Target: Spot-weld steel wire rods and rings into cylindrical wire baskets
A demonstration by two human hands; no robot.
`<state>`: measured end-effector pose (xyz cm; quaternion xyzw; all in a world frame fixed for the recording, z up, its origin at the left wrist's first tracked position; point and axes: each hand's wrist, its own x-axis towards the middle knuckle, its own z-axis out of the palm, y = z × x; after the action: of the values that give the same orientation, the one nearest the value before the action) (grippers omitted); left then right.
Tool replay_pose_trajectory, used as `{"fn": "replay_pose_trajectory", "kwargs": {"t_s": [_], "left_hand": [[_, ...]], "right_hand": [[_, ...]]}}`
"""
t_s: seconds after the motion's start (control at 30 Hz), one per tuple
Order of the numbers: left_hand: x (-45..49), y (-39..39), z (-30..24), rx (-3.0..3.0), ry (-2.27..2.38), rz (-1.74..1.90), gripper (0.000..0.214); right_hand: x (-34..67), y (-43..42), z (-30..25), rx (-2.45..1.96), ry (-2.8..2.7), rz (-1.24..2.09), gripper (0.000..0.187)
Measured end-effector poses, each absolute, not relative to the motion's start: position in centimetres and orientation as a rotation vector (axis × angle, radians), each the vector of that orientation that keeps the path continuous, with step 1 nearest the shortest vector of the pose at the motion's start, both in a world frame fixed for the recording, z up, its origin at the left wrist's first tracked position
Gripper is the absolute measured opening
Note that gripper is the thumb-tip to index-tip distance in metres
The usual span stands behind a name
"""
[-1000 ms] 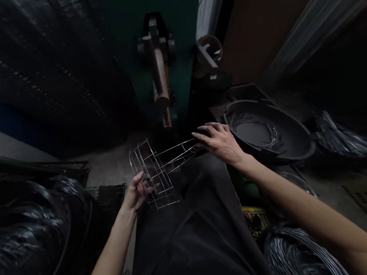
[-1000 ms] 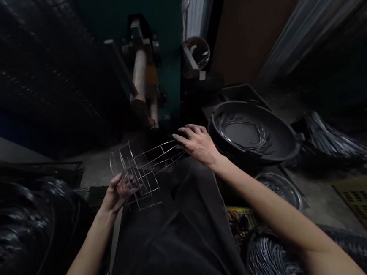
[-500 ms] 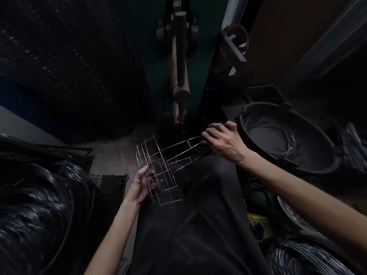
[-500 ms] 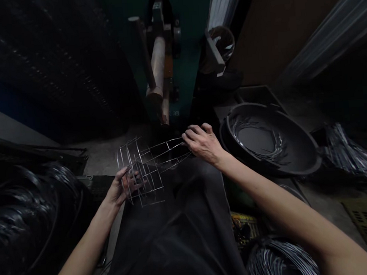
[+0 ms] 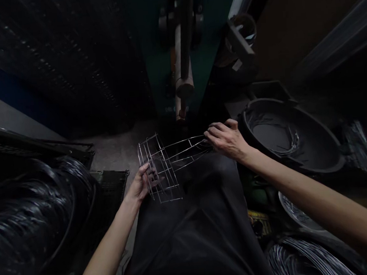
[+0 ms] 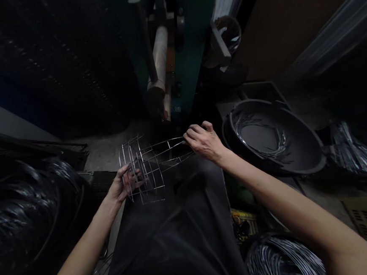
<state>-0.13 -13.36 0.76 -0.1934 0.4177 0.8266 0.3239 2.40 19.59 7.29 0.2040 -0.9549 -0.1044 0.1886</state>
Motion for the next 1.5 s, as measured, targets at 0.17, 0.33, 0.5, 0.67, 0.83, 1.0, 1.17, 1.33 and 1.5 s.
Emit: {"fn": "replay_pose_trajectory", "kwargs": {"t_s": [0.17,0.33,0.5,0.67,0.83,1.0,1.17,1.33,1.5], "left_hand": [[-0.01,-13.15,0.86,-0.557,1.094,2.174,0.025],[-0.06,-13.30,0.88,-0.538,1.106,2.168,0.026],[0.00,-13.34,0.57,-0.523,1.096,2.179,0.027],[0.18,-12.61,0.68,-0.580,1.137,2.179,0.028],[0.09,-12.66,0.81,-0.572,1.110,2.169,0.029],[0.16,-13.10,0.47,-0.526,1.112,2.168,0.025],[0.28,-13.04,0.46,-0.543,1.100,2.182,0.024],[0.41,-13.04,0.66,-0.544,1.100,2.192,0.025],[0.54,-12.93,0.34,-0.514,1.097,2.204,0.030]], "right_hand": [[2.69,19.75,6.72,0.554,-2.667,-0.218,0.025],[2.62,19.72,6.54,0.569,-2.659,-0.262,0.026],[2.62,19.48,6.64,0.531,-2.745,-0.150,0.027],[2.90,19.50,6.56,0.572,-2.758,-0.150,0.033],[2.93,19.71,6.89,0.579,-2.719,-0.174,0.035],[2.85,19.77,7.10,0.575,-2.717,-0.226,0.031],[2.89,19.44,7.17,0.576,-2.696,-0.237,0.028],[2.83,19.29,7.11,0.564,-2.638,-0.392,0.031],[3.01,19.34,6.88,0.562,-2.620,-0.324,0.028]]}}
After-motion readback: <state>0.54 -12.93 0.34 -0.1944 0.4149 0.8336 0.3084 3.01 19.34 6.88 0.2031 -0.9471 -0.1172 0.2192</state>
